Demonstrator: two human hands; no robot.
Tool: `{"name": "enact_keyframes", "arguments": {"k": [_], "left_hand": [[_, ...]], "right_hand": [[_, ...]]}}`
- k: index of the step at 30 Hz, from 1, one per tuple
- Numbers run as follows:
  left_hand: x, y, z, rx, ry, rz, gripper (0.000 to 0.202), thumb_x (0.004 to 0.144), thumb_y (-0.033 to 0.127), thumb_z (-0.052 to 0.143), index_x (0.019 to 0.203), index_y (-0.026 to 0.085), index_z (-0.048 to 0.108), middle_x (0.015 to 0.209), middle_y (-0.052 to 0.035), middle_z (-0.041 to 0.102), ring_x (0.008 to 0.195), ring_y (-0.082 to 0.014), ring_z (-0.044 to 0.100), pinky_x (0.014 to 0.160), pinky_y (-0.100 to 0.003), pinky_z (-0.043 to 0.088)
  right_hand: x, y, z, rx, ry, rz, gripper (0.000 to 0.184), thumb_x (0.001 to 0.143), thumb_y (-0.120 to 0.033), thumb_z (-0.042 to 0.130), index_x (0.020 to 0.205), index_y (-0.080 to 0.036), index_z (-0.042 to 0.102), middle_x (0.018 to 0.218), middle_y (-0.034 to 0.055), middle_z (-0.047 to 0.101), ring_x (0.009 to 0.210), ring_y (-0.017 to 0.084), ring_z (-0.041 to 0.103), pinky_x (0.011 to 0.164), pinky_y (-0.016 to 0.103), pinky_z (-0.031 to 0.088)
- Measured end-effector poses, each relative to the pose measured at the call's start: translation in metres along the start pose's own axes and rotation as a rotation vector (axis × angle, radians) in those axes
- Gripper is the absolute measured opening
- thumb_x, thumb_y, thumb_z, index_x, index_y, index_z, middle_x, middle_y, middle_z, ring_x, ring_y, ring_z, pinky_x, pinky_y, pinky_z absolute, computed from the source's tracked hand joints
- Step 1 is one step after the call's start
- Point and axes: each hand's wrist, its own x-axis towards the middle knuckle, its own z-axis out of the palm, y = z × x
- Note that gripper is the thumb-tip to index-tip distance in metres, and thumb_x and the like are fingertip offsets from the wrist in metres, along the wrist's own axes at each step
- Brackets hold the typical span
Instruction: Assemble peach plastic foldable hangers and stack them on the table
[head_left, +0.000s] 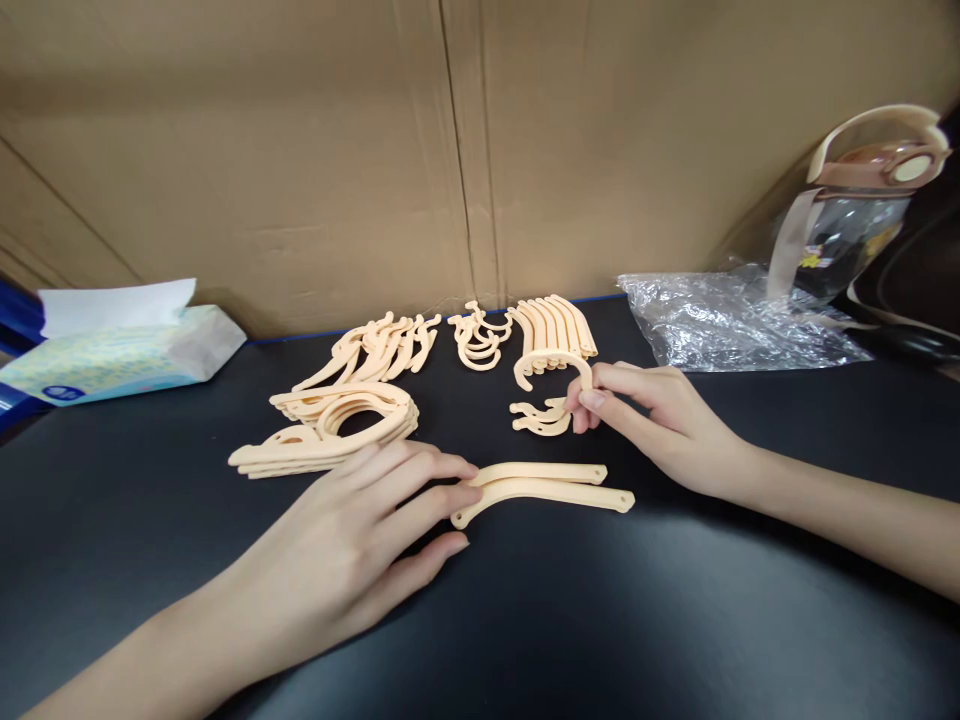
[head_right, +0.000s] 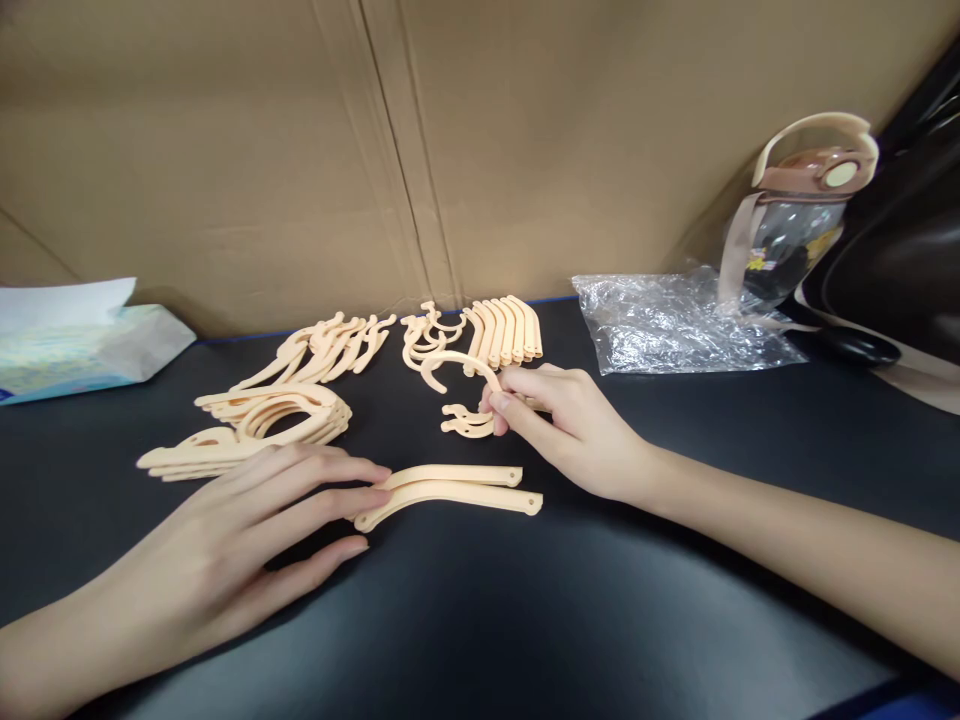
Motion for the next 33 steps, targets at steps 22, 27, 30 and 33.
{"name": "enact_keyframes", "arguments": {"k": [22, 27, 30, 33], "left_hand": [[-0.004, 0.001, -0.007, -0.124, 0.006, -0.004, 0.031, 0.1, 0.004, 0.038, 0.104, 0.025, 0.062, 0.119, -0.0013, 0.064, 0.107, -0.0147, 0.056, 0.093, -0.025, 0.04], [-0.001, 0.006, -0.017, -0.037, 0.036, -0.065, 0.01, 0.102, 0.02, 0.047, 0.096, 0.022, 0.055, 0.09, 0.0007, 0.062, 0.082, -0.0147, 0.057, 0.075, -0.027, 0.042], [0.0, 0.009, -0.022, 0.062, -0.006, -0.056, 0.024, 0.099, 0.031, 0.054, 0.079, 0.021, 0.045, 0.07, 0.0037, 0.052, 0.064, -0.0147, 0.049, 0.06, -0.028, 0.036], [0.0, 0.01, -0.02, 0.087, -0.046, -0.039, 0.03, 0.097, 0.035, 0.057, 0.075, 0.021, 0.042, 0.066, 0.0045, 0.048, 0.06, -0.0144, 0.047, 0.056, -0.028, 0.033]], "right_hand": [[-0.001, -0.001, 0.0, -0.101, 0.041, -0.064, 0.024, 0.104, -0.023, 0.044, 0.088, -0.023, 0.063, 0.082, -0.0031, 0.07, 0.079, 0.011, 0.065, 0.074, 0.023, 0.048], [0.0, -0.003, -0.001, -0.153, 0.037, -0.093, 0.023, 0.103, -0.021, 0.045, 0.094, -0.023, 0.066, 0.091, -0.0023, 0.075, 0.084, 0.012, 0.067, 0.079, 0.024, 0.048], [0.001, -0.004, -0.001, -0.162, 0.036, -0.103, 0.021, 0.102, -0.02, 0.048, 0.095, -0.023, 0.067, 0.092, -0.0025, 0.076, 0.087, 0.012, 0.067, 0.081, 0.024, 0.048], [0.001, -0.005, 0.0, -0.158, 0.036, -0.112, 0.019, 0.102, -0.02, 0.049, 0.095, -0.023, 0.067, 0.091, -0.003, 0.075, 0.086, 0.012, 0.067, 0.081, 0.023, 0.047]]}}
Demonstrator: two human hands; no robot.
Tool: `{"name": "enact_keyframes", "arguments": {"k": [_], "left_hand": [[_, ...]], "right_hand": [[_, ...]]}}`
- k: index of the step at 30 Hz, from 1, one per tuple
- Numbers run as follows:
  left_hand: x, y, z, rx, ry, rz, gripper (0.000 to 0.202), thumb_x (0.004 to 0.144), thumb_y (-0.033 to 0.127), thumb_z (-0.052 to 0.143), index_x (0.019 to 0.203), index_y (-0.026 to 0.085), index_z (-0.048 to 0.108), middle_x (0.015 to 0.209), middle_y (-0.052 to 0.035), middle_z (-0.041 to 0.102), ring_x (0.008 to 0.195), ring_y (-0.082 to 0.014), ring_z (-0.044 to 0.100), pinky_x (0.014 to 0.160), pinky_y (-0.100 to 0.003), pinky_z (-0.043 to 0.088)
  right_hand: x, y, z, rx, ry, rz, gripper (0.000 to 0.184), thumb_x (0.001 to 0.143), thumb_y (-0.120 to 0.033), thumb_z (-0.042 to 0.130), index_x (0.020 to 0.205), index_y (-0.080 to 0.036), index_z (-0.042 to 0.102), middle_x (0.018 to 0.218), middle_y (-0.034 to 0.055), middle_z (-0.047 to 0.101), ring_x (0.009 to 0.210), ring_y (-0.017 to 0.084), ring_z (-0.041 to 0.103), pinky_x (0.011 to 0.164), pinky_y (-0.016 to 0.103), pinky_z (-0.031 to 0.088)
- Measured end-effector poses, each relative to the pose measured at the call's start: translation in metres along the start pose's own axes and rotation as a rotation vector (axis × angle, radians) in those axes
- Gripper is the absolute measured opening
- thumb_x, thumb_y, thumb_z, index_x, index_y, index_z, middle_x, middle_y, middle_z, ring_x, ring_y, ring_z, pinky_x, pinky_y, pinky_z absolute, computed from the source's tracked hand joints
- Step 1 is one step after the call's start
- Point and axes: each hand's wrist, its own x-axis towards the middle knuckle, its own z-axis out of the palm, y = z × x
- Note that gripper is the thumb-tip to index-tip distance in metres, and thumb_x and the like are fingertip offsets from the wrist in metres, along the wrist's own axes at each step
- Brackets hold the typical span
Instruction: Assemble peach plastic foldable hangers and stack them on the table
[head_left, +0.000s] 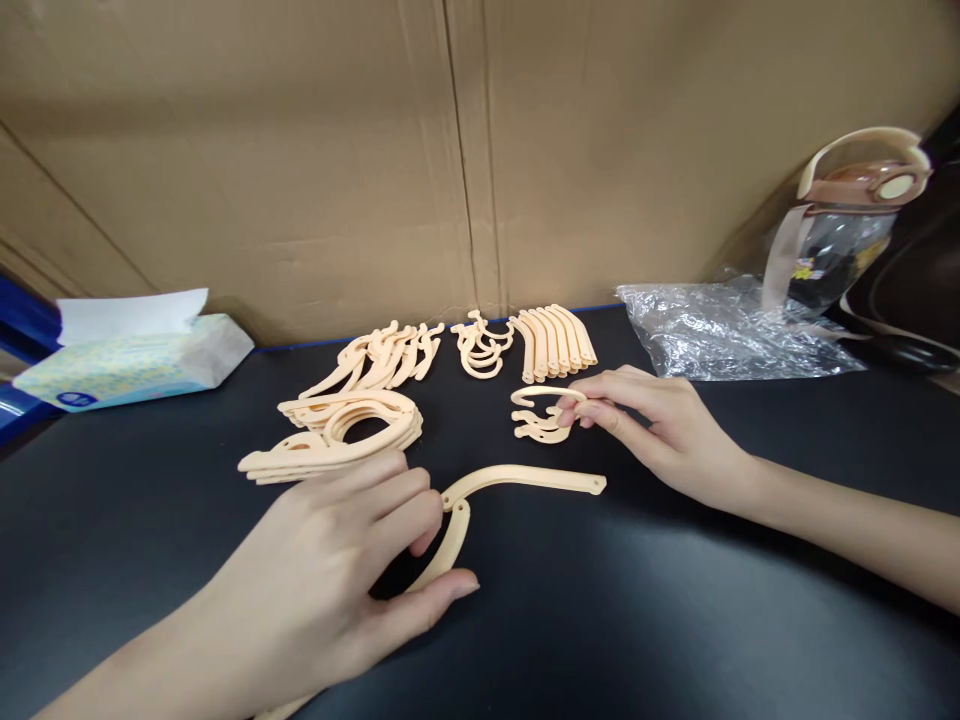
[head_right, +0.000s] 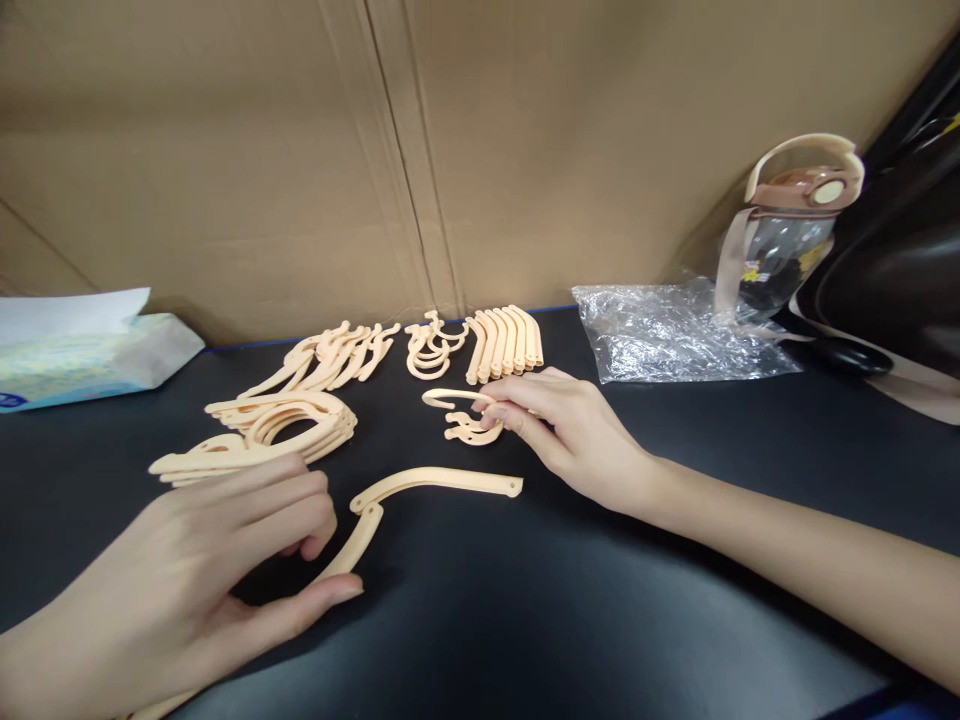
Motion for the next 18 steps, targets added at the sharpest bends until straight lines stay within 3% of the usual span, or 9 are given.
{"name": "enact_keyframes", "arguments": {"k": [6, 11, 18], "left_hand": [[-0.004, 0.002, 0.012, -0.094, -0.037, 0.03, 0.029, 0.097, 0.03, 0.055, 0.072, 0.021, 0.042, 0.066, 0.0039, 0.049, 0.058, -0.0143, 0.045, 0.052, -0.028, 0.029], [0.001, 0.006, 0.007, -0.114, -0.115, 0.035, 0.027, 0.096, 0.021, 0.051, 0.071, 0.021, 0.041, 0.066, 0.0038, 0.051, 0.057, -0.0135, 0.045, 0.05, -0.027, 0.03], [0.002, 0.004, 0.009, -0.083, -0.075, 0.085, 0.023, 0.096, 0.015, 0.046, 0.075, 0.022, 0.039, 0.068, 0.0033, 0.051, 0.058, -0.0141, 0.044, 0.053, -0.028, 0.031]], "right_hand": [[-0.001, 0.001, 0.001, -0.007, 0.016, 0.001, 0.017, 0.101, -0.019, 0.051, 0.097, -0.023, 0.067, 0.092, -0.0037, 0.076, 0.085, 0.011, 0.067, 0.08, 0.022, 0.048], [-0.002, 0.003, 0.001, -0.014, 0.023, -0.001, 0.017, 0.102, -0.02, 0.051, 0.099, -0.023, 0.068, 0.095, -0.0033, 0.077, 0.089, 0.012, 0.069, 0.082, 0.024, 0.049], [-0.002, 0.002, 0.002, 0.015, 0.008, 0.05, 0.017, 0.102, -0.024, 0.052, 0.1, -0.023, 0.069, 0.093, -0.0026, 0.077, 0.084, 0.013, 0.069, 0.077, 0.025, 0.051]]}}
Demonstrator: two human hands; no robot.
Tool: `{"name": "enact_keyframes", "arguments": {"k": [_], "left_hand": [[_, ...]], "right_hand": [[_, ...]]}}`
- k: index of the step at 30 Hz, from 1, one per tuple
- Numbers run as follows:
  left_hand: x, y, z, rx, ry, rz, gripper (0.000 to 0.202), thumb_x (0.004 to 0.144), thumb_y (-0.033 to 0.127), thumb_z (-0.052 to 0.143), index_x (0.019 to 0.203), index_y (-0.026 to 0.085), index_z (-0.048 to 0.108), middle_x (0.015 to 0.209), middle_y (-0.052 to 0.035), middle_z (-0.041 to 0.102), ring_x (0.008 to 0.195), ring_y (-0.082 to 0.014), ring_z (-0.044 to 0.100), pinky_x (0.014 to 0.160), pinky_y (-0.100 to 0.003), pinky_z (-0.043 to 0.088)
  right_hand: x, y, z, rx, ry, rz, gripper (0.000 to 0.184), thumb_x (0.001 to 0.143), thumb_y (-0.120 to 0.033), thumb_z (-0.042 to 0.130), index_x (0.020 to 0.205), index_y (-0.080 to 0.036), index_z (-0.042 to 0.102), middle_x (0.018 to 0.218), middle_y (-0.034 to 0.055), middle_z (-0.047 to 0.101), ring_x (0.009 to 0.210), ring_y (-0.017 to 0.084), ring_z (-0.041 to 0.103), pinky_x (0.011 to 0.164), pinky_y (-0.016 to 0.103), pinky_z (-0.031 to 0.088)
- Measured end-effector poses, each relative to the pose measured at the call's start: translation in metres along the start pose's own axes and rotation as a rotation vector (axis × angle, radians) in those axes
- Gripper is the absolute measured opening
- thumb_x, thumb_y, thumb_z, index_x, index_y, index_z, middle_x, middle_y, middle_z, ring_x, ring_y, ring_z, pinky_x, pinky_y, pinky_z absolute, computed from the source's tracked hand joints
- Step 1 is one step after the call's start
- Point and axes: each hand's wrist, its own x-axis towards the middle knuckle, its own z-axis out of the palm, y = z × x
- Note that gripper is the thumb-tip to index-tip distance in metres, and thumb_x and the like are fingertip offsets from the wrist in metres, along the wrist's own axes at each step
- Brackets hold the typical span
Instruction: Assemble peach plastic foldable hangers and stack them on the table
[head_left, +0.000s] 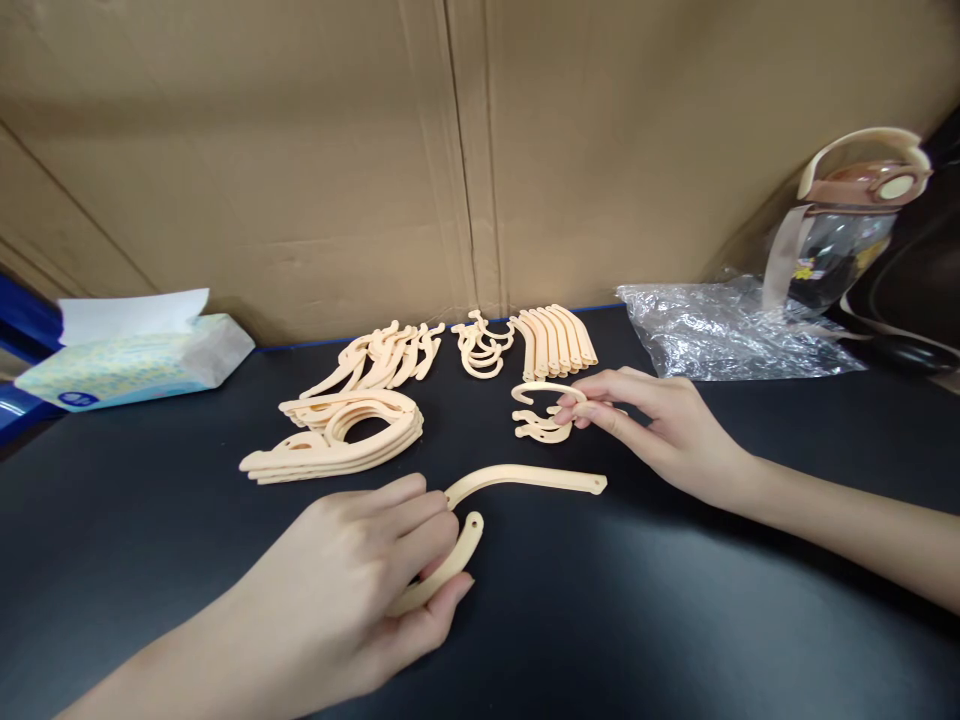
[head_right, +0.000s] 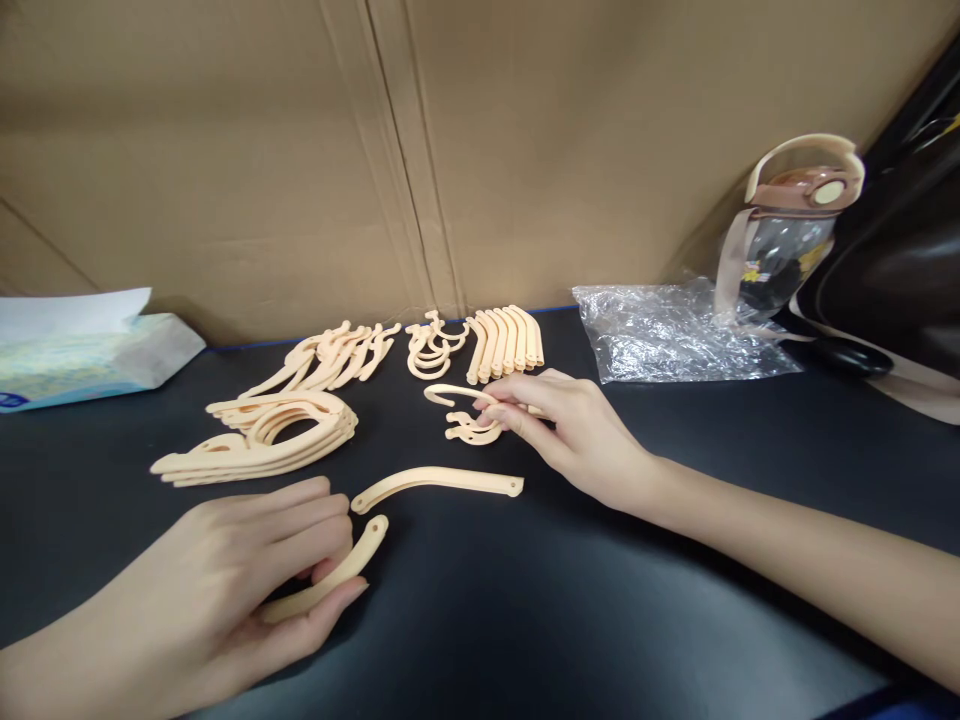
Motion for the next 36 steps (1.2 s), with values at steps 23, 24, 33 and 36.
{"name": "enact_keyframes", "arguments": {"k": [23, 24, 33, 36], "left_hand": [[-0.003, -0.008, 0.011, -0.029, 0.139, 0.016, 0.017, 0.099, 0.013, 0.043, 0.084, 0.022, 0.041, 0.077, 0.0034, 0.052, 0.064, -0.0111, 0.048, 0.057, -0.025, 0.033], [-0.003, -0.008, 0.011, -0.025, 0.153, 0.02, 0.017, 0.099, 0.013, 0.043, 0.085, 0.022, 0.041, 0.077, 0.0034, 0.052, 0.064, -0.0109, 0.049, 0.057, -0.024, 0.033], [-0.002, -0.007, 0.012, 0.059, 0.193, -0.009, 0.015, 0.097, 0.013, 0.041, 0.085, 0.022, 0.042, 0.074, 0.0038, 0.051, 0.059, -0.0106, 0.05, 0.055, -0.023, 0.036], [-0.001, -0.006, 0.011, 0.061, 0.199, -0.015, 0.014, 0.097, 0.012, 0.04, 0.087, 0.022, 0.044, 0.073, 0.0041, 0.051, 0.058, -0.0103, 0.051, 0.055, -0.022, 0.037]], "right_hand": [[0.0, 0.0, 0.001, 0.182, -0.049, 0.094, 0.015, 0.101, -0.03, 0.054, 0.102, -0.021, 0.066, 0.092, 0.0014, 0.078, 0.088, 0.016, 0.076, 0.083, 0.028, 0.06], [0.0, 0.0, 0.001, 0.178, -0.053, 0.097, 0.015, 0.101, -0.03, 0.053, 0.102, -0.021, 0.066, 0.092, 0.0015, 0.078, 0.089, 0.016, 0.076, 0.082, 0.028, 0.06], [0.0, -0.002, 0.0, 0.143, -0.072, 0.097, 0.016, 0.101, -0.03, 0.052, 0.101, -0.022, 0.066, 0.092, 0.0011, 0.078, 0.087, 0.016, 0.075, 0.078, 0.027, 0.059], [0.0, -0.002, 0.0, 0.146, -0.072, 0.101, 0.017, 0.101, -0.031, 0.051, 0.101, -0.022, 0.066, 0.092, 0.002, 0.078, 0.087, 0.017, 0.075, 0.079, 0.028, 0.059]]}}
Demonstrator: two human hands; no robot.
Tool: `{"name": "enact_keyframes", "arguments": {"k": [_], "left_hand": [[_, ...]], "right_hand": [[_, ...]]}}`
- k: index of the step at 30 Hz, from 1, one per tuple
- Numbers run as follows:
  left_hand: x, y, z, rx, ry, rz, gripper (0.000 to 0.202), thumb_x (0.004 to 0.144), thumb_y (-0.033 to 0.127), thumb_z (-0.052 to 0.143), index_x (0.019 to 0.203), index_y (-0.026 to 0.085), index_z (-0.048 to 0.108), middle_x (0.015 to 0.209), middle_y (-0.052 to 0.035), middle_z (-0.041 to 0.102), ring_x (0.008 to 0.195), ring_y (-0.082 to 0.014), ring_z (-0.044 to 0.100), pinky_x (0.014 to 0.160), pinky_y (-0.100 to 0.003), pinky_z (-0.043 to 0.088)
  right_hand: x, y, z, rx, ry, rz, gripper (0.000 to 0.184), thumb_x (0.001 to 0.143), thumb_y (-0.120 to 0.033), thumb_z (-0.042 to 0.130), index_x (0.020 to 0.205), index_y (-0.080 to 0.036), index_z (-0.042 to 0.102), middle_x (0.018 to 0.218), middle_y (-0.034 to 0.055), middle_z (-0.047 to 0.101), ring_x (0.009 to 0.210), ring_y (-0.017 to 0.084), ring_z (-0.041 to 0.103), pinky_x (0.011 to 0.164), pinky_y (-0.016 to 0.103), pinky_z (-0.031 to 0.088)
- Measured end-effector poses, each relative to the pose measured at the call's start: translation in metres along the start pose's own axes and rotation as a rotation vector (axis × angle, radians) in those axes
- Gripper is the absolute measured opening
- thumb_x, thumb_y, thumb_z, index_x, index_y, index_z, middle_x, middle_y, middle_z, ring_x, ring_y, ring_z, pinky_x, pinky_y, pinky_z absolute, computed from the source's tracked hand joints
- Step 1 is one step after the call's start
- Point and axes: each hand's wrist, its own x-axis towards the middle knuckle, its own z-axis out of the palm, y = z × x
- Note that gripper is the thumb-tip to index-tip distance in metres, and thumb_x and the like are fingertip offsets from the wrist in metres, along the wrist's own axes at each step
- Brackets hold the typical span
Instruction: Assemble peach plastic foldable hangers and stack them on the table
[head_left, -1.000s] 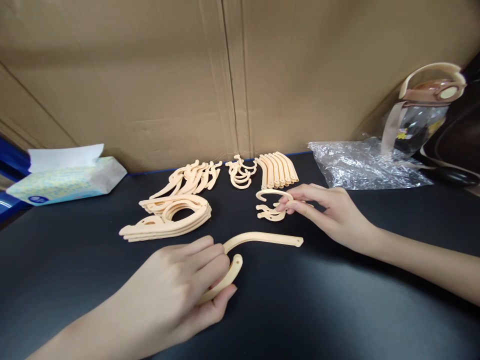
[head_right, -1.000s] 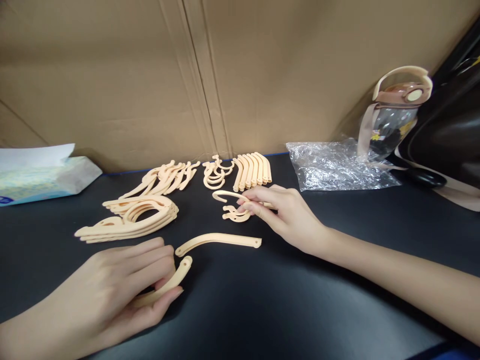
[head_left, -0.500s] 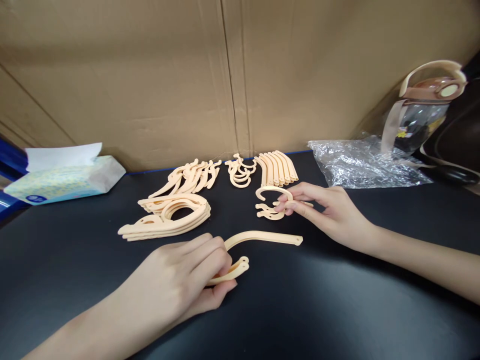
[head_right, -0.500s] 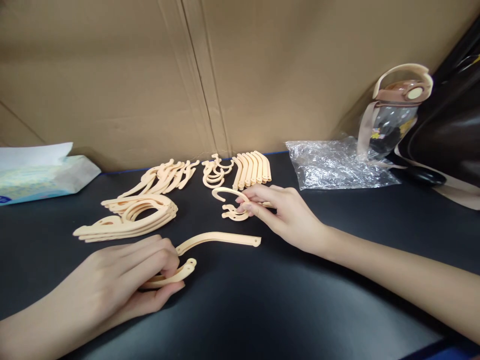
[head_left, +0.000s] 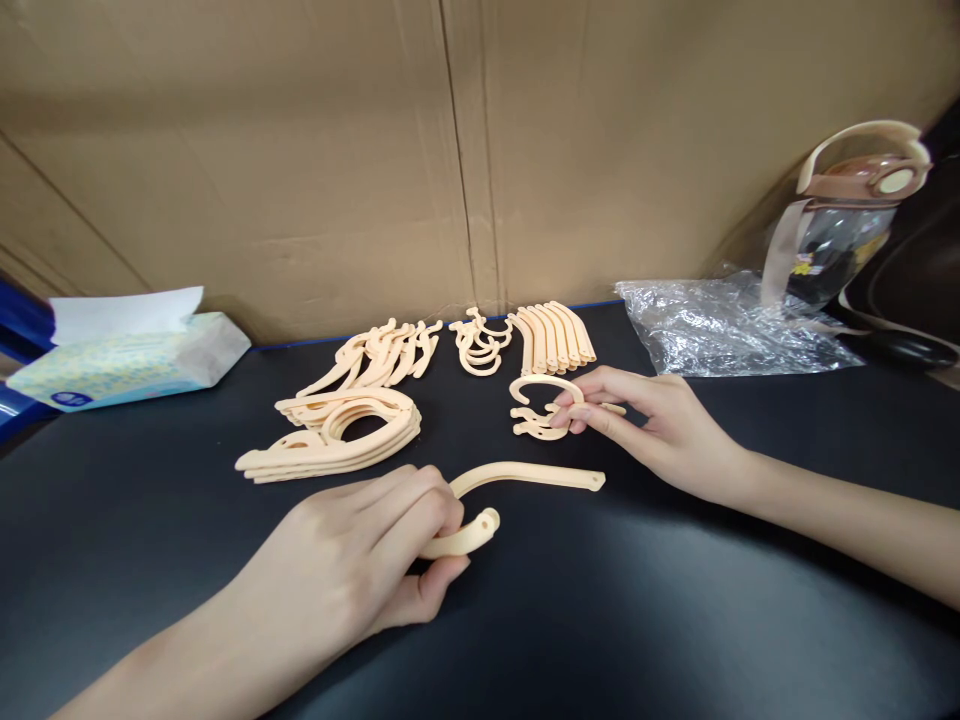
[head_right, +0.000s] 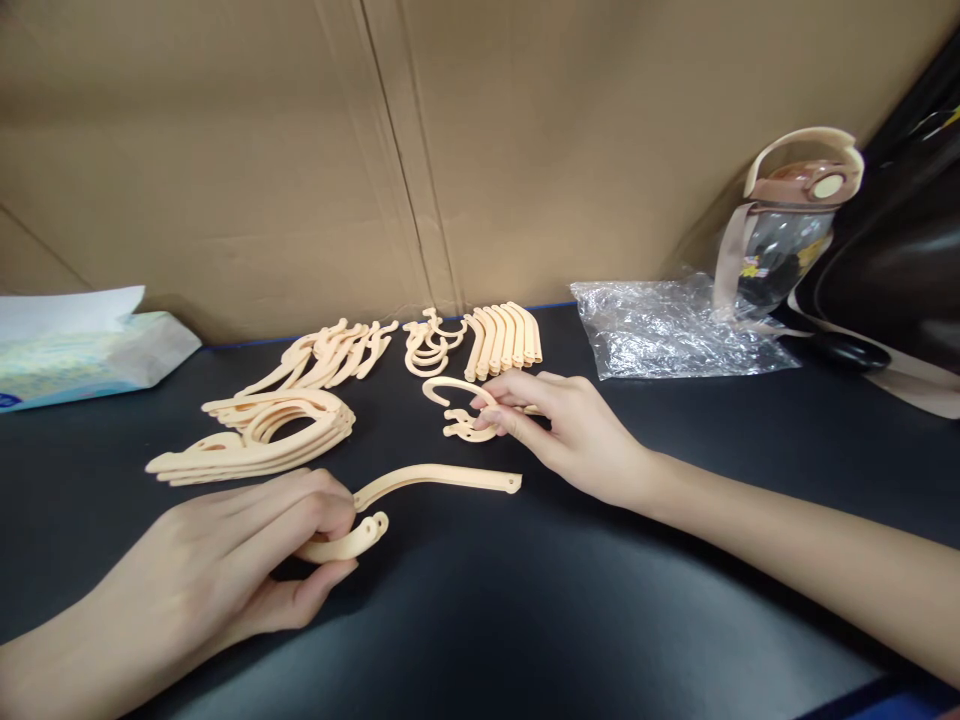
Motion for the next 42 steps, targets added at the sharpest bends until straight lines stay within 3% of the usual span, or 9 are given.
{"name": "enact_keyframes", "arguments": {"k": [42], "left_hand": [[-0.0003, 0.003, 0.0, -0.009, 0.014, 0.022, 0.016, 0.099, 0.011, 0.039, 0.089, 0.02, 0.047, 0.076, 0.0034, 0.054, 0.063, -0.0098, 0.054, 0.057, -0.023, 0.039]], "right_hand": [[0.0001, 0.0012, 0.0002, 0.008, -0.014, -0.008, 0.015, 0.102, -0.03, 0.052, 0.101, -0.022, 0.064, 0.093, -0.0015, 0.078, 0.087, 0.014, 0.075, 0.08, 0.026, 0.056]]}}
